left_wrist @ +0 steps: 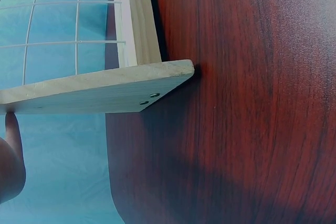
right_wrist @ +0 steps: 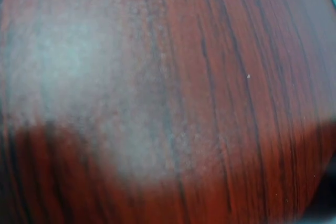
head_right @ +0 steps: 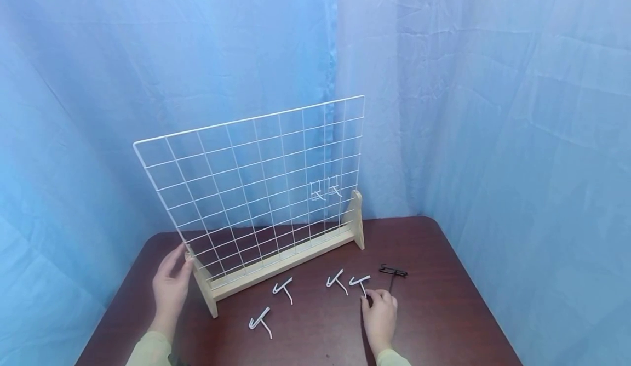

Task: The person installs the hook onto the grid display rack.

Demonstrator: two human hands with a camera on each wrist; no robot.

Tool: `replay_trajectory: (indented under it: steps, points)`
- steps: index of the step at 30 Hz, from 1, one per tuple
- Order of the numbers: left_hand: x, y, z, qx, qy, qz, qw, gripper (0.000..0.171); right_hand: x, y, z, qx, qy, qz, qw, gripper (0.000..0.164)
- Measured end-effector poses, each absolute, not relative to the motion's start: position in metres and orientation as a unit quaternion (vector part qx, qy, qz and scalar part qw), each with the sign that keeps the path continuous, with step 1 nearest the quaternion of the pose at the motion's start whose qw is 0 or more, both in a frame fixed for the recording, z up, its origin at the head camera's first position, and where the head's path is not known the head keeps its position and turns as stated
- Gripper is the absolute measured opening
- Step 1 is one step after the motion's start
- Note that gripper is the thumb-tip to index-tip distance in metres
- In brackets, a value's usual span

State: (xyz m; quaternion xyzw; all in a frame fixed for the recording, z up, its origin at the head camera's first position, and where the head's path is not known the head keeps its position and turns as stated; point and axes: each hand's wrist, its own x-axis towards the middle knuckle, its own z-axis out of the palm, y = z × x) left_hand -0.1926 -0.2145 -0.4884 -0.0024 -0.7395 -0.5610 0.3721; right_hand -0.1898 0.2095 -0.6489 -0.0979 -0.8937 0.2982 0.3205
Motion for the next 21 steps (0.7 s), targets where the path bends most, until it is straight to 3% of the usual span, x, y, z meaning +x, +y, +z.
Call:
replay_trajectory:
  steps: [21]
  points:
    - [-0.212, -0.231, -0.522, 0.002, -0.739, -0.564, 0.369, 0.044, -0.193, 0.213, -0.648, -0.109, -0.910, 0.268, 0.296, 0.007]
